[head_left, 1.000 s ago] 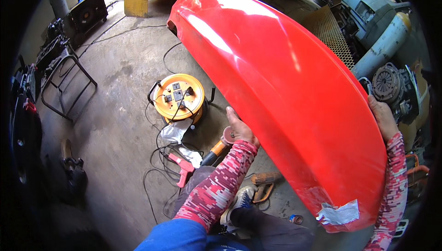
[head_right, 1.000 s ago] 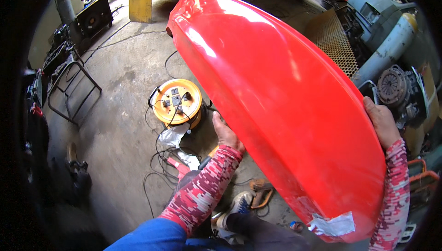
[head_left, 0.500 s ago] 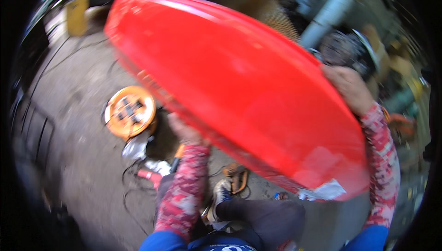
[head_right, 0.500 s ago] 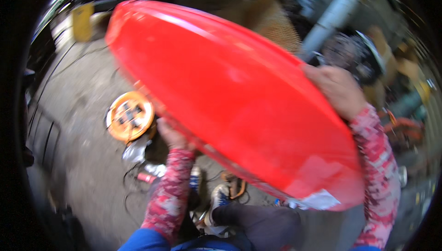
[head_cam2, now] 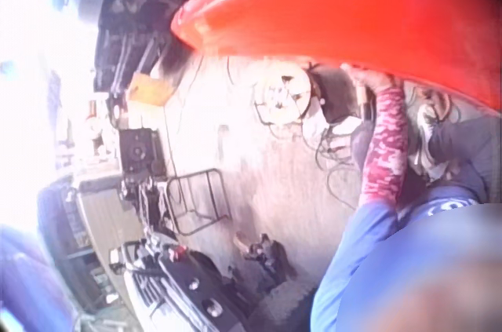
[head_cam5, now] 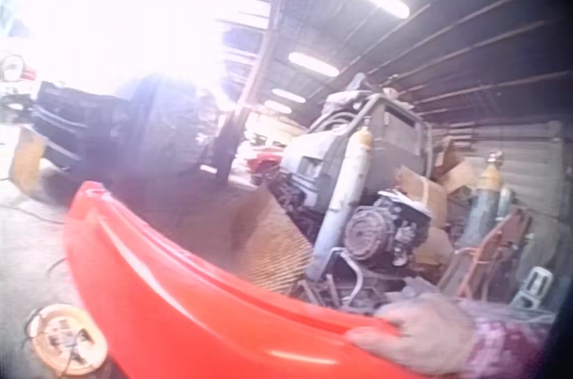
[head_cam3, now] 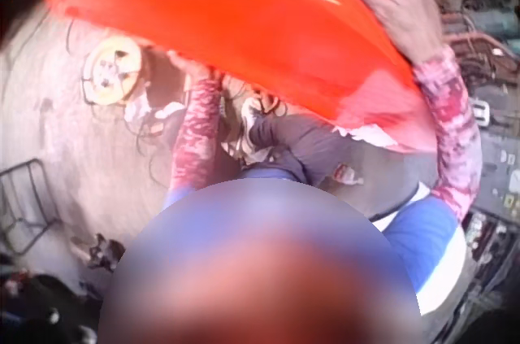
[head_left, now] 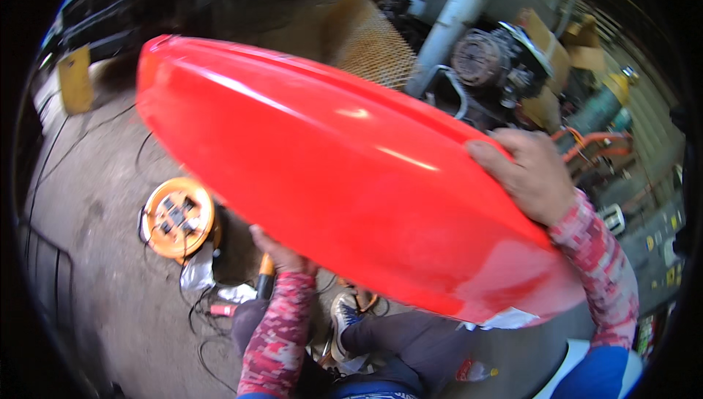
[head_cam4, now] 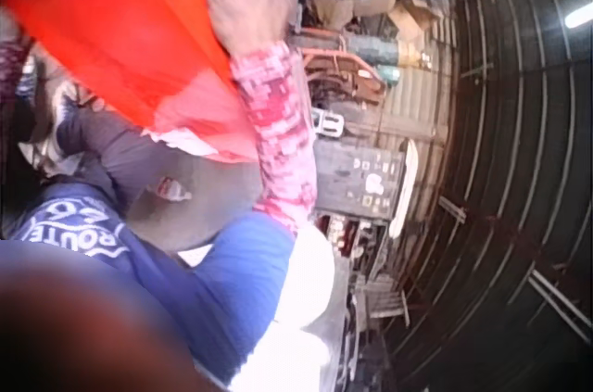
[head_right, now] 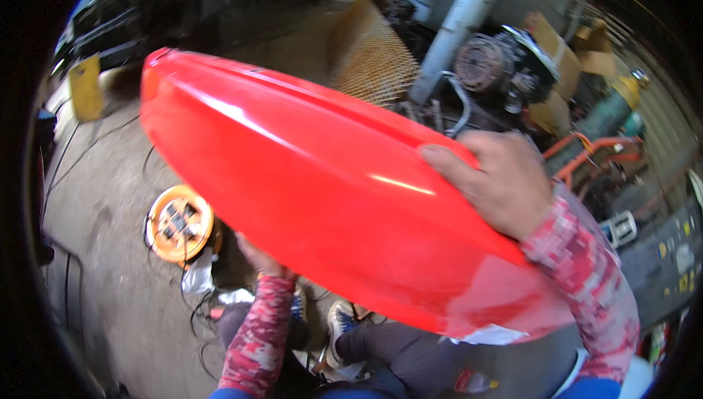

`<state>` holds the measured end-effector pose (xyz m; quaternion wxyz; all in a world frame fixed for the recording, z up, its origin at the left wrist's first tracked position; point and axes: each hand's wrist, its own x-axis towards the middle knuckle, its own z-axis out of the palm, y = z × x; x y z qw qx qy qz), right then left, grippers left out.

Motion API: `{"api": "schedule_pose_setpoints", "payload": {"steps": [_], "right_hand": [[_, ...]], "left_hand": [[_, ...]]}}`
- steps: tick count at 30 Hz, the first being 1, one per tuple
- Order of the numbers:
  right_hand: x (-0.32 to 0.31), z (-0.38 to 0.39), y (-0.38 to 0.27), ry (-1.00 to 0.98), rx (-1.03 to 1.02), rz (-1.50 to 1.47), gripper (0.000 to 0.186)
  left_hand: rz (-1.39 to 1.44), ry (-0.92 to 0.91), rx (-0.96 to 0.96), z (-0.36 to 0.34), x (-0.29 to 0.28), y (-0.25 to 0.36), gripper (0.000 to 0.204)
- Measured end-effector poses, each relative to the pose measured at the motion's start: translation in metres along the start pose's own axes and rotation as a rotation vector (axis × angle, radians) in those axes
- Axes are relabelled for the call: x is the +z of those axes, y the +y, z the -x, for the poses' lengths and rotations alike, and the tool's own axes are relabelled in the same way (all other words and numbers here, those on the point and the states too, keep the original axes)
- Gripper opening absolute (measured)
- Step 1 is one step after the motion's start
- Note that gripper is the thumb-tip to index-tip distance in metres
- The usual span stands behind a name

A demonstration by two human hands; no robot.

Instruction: The person retrieves a white mesh patch, tears it to size, and applies it to a damaged area on a red car bumper. They then flip the bumper over and use an angle grinder to smooth the inner surface.

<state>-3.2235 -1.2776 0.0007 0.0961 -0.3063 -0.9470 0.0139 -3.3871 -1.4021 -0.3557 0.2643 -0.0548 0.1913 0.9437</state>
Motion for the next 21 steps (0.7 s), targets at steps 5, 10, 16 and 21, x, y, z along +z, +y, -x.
{"api": "schedule_pose_setpoints", "payload": {"steps": [5, 10, 16, 21], "right_hand": [[-0.012, 0.021, -0.034, 0.098, -0.071, 0.064, 0.048], [-0.007, 0.012, -0.028, 0.066, -0.086, 0.219, 0.049], [0.018, -0.024, 0.003, 0.253, -0.278, 0.494, 0.052], [0.062, -0.048, 0.028, 0.158, -0.19, 0.395, 0.055]], "left_hand": [[0.196, 0.155, -0.126, -0.001, -0.007, -0.061, 0.078], [0.327, 0.029, -0.512, -0.012, -0.016, -0.078, 0.039], [-0.123, 0.22, -0.94, -0.052, 0.007, -0.083, 0.039], [-0.179, 0.294, -0.912, -0.084, -0.009, -0.094, 0.034]]}}
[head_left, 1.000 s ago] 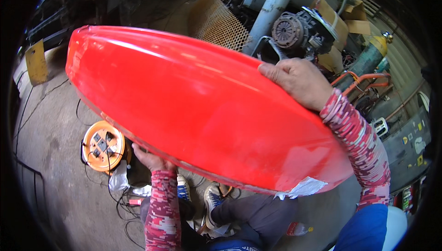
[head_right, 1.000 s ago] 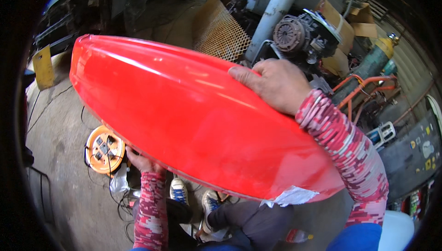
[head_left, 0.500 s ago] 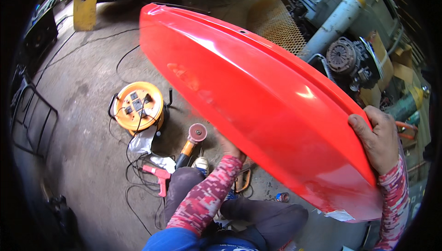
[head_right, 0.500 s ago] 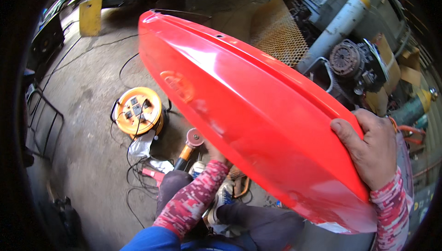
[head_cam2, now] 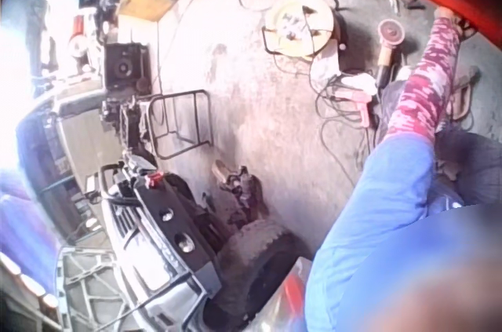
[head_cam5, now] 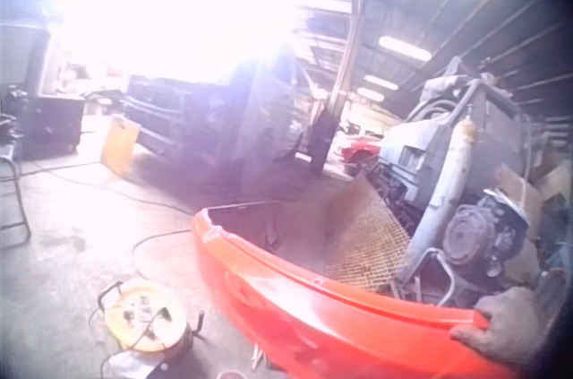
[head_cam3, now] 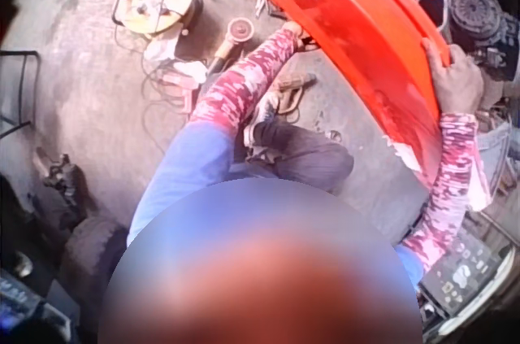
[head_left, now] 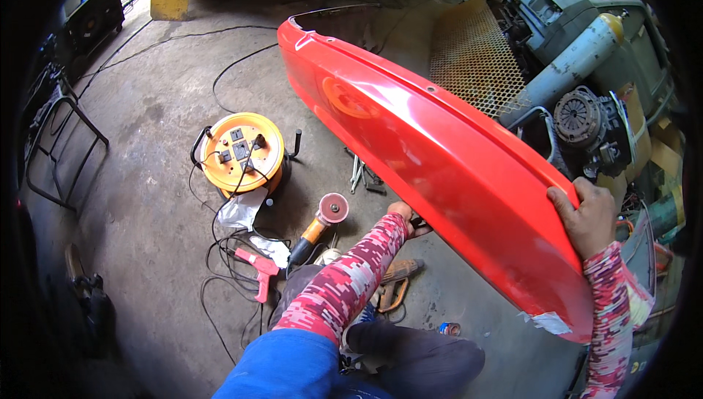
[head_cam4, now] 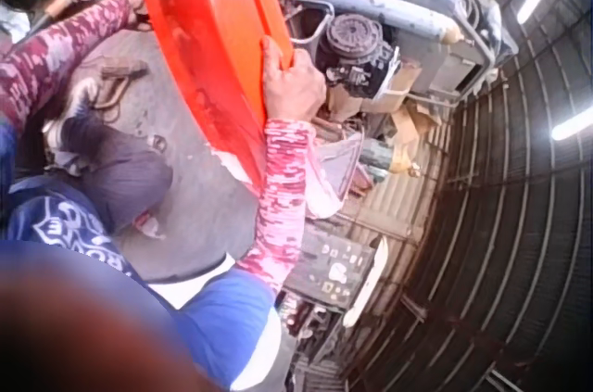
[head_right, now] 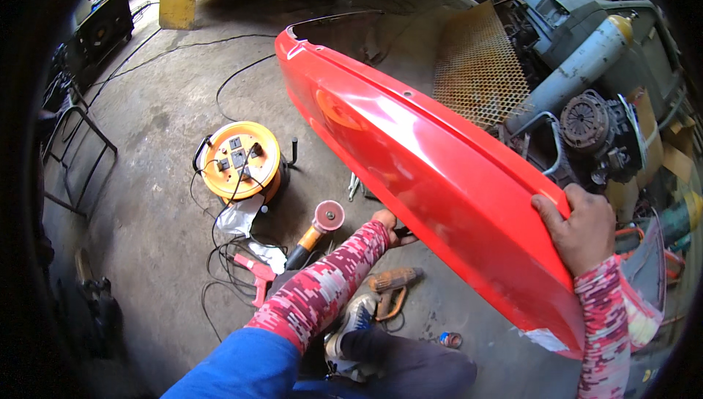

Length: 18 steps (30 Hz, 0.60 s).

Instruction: The person retrieves a white mesh patch, tears it to size, and applies it to a damaged area on a red car bumper. They then flip the bumper over and use an angle grinder to smooth the inner surface.

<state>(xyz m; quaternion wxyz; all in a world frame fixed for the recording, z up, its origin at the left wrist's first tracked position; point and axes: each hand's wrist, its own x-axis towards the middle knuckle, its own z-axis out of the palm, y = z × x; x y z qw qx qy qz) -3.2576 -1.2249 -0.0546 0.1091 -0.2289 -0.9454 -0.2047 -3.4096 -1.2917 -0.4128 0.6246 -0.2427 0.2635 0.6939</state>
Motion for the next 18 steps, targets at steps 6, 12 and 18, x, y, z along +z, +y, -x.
{"api": "schedule_pose_setpoints", "payload": {"steps": [6, 12, 18], "right_hand": [[0.064, -0.01, 0.023, -0.108, 0.037, -0.017, 0.054], [0.119, 0.003, 0.034, -0.078, 0.002, -0.09, 0.054], [0.18, 0.009, 0.025, -0.09, 0.008, -0.149, 0.051]], "left_hand": [[0.12, 0.002, 0.103, 0.022, 0.004, 0.007, 0.069], [-0.056, -0.052, 0.088, -0.018, -0.021, 0.023, 0.073], [-0.098, 0.051, 0.158, -0.091, -0.029, 0.043, 0.076]]}}
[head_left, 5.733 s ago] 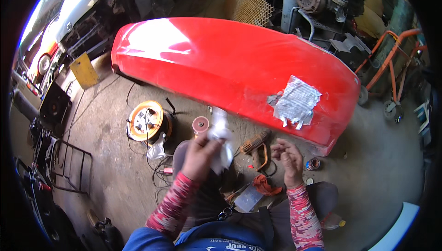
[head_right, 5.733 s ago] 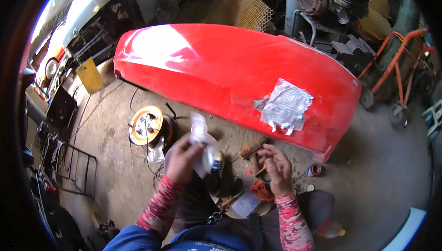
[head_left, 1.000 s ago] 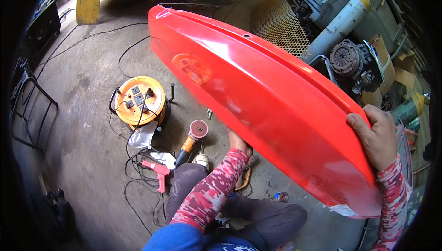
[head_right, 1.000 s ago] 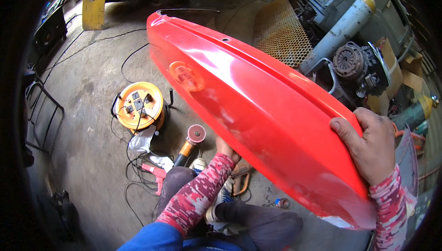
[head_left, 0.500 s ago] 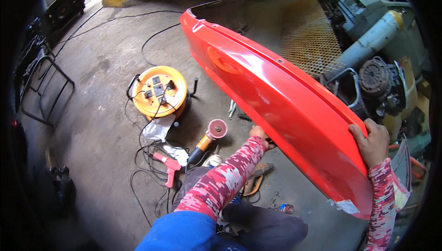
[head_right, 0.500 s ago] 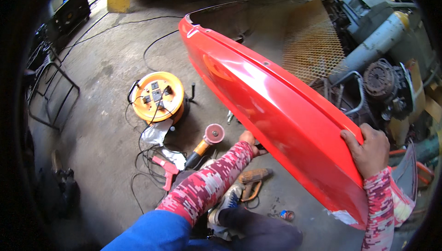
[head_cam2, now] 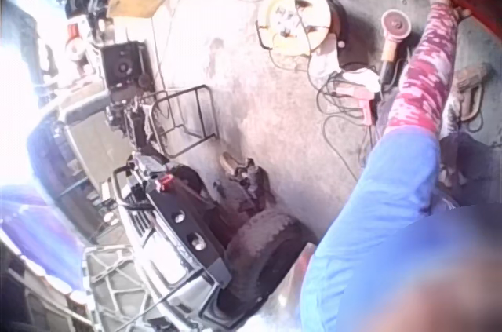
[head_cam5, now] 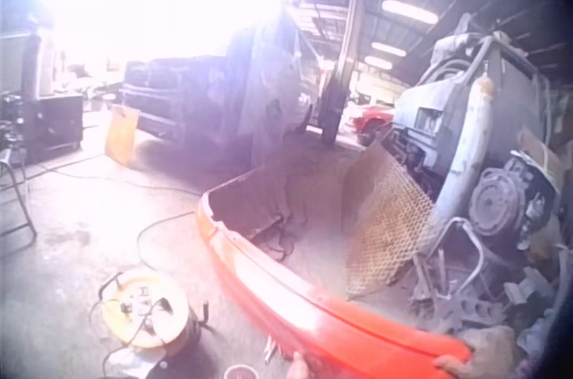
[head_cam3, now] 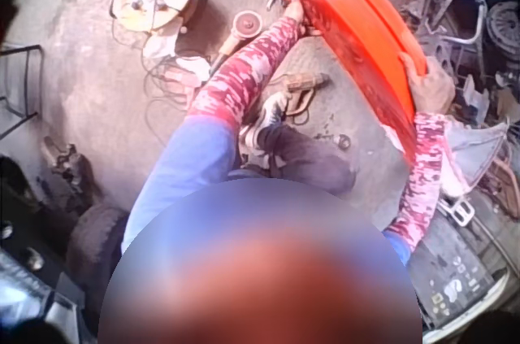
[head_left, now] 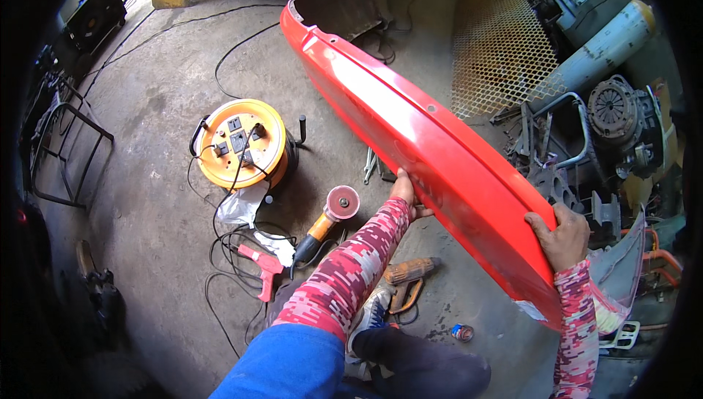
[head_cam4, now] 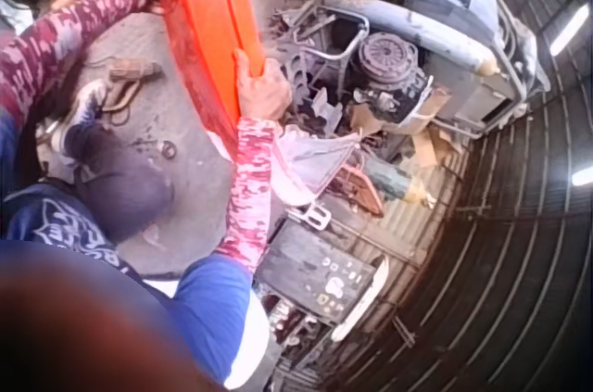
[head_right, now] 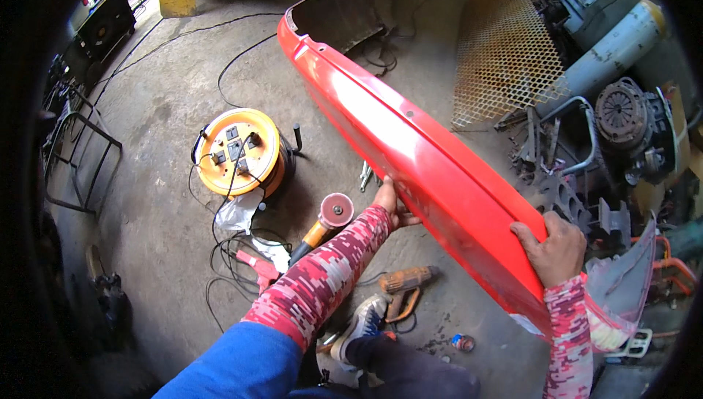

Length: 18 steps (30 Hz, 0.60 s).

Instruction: The person retrieves a white mesh patch, tears it to size, and applies it to a damaged area on a red car bumper. They then flip the bumper over and use an angle grinder to smooth the inner surface.

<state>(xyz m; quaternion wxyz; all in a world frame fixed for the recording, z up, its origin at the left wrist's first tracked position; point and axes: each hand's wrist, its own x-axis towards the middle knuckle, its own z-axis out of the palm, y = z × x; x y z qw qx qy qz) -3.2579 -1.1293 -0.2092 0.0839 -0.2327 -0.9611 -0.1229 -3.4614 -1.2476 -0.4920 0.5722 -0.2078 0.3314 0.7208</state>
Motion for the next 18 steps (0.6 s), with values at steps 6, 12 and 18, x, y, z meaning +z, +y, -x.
{"api": "schedule_pose_setpoints", "payload": {"steps": [6, 12, 18], "right_hand": [[0.061, 0.0, 0.003, 0.041, 0.044, -0.044, 0.049], [0.104, 0.034, 0.004, 0.052, 0.099, -0.191, 0.057], [0.155, 0.072, 0.006, 0.127, 0.125, -0.202, 0.063]], "left_hand": [[0.106, 0.047, 0.131, -0.026, -0.002, 0.0, 0.118], [0.105, 0.113, 0.087, -0.055, -0.007, -0.015, 0.1], [0.016, 0.007, -0.113, -0.055, -0.014, -0.044, 0.088]]}}
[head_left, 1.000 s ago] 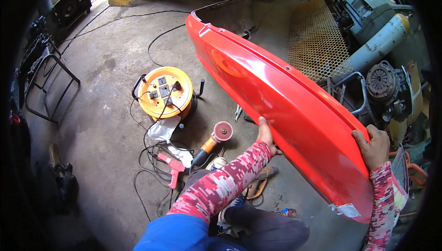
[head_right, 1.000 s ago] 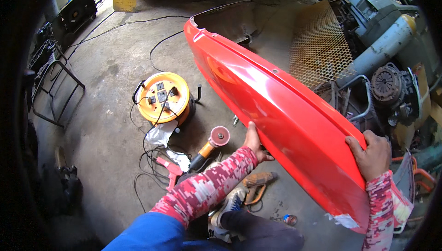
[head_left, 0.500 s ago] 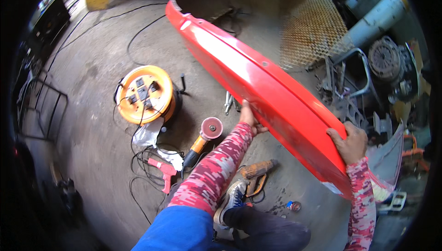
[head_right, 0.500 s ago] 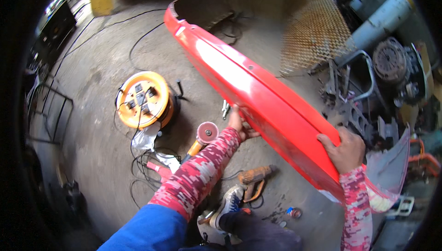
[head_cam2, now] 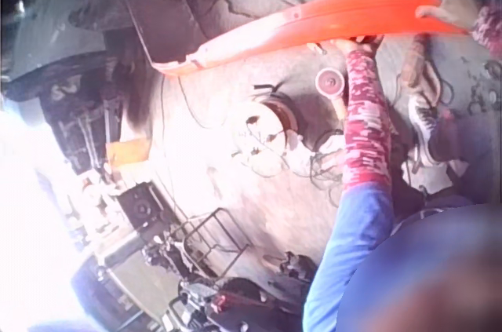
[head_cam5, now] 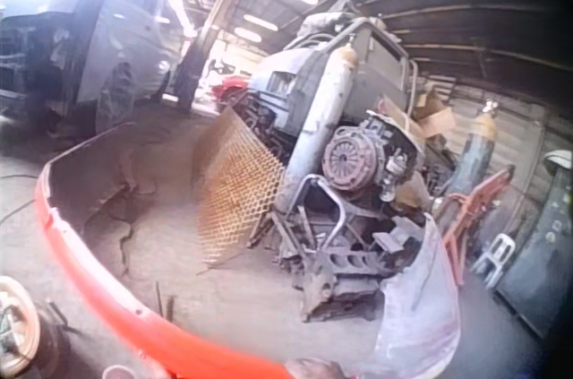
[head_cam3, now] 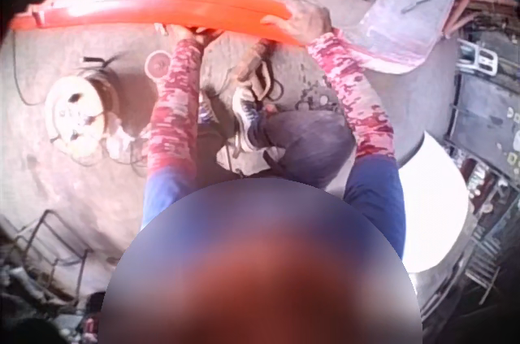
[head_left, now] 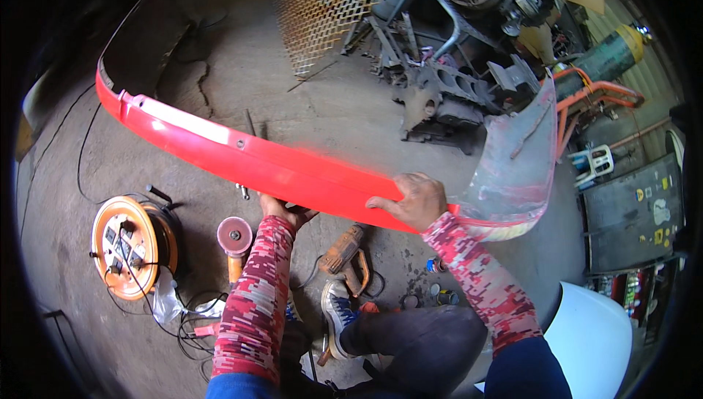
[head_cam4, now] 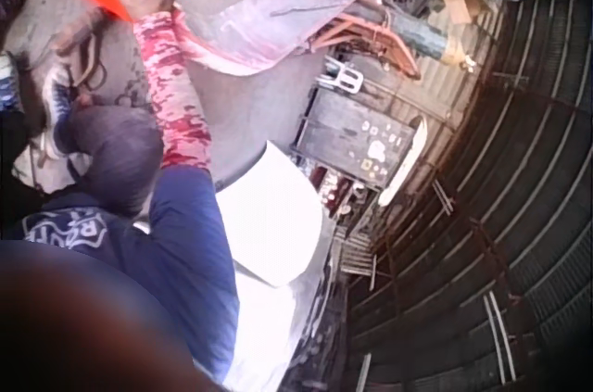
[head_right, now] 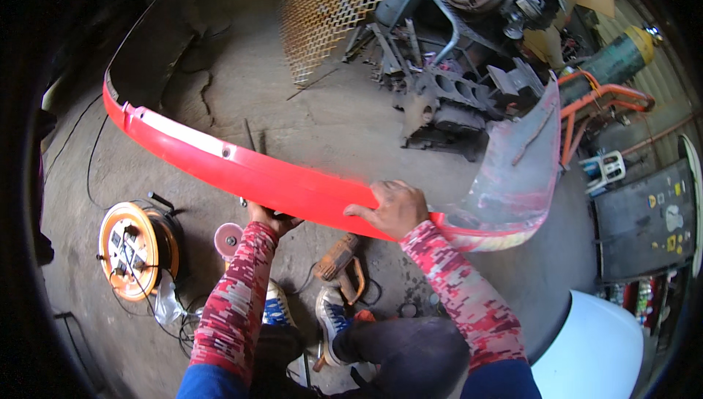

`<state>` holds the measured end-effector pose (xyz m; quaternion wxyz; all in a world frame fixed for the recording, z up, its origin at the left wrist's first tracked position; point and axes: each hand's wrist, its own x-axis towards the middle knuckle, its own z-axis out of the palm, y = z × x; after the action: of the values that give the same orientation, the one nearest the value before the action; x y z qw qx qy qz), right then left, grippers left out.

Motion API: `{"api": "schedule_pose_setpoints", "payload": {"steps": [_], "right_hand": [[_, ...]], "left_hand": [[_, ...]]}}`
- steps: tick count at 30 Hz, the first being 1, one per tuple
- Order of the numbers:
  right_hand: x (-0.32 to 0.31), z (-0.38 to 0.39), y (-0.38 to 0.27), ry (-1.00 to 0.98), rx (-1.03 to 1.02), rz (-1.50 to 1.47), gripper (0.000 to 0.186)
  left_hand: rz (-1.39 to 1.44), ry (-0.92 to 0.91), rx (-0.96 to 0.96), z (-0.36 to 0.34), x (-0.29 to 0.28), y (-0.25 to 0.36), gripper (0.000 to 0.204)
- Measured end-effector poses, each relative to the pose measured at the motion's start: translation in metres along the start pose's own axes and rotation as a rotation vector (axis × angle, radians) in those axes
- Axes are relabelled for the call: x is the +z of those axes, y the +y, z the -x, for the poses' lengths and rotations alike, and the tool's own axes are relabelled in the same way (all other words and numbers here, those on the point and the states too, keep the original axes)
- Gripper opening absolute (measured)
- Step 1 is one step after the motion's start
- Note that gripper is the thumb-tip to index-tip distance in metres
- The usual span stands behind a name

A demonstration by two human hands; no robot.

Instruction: The person retrieves a white mesh patch, tears it to size, and applies it to a damaged area on a red car bumper. They then flip the bumper over and use an angle grinder to smooth the inner surface.

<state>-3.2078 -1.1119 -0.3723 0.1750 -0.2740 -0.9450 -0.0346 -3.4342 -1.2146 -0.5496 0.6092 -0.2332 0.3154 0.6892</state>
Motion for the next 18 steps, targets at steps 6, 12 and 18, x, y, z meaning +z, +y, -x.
{"api": "schedule_pose_setpoints", "payload": {"steps": [6, 12, 18], "right_hand": [[0.049, 0.038, 0.038, -0.111, 0.084, 0.003, 0.063], [0.085, 0.059, 0.051, -0.161, 0.101, -0.062, 0.061], [0.086, 0.061, 0.056, -0.208, 0.147, -0.12, 0.065]], "left_hand": [[0.139, 0.135, 0.019, -0.023, -0.008, -0.031, 0.084], [0.079, 0.095, 0.032, -0.029, -0.03, -0.036, 0.081], [-0.02, 0.154, -0.097, -0.021, -0.022, -0.02, 0.081]]}}
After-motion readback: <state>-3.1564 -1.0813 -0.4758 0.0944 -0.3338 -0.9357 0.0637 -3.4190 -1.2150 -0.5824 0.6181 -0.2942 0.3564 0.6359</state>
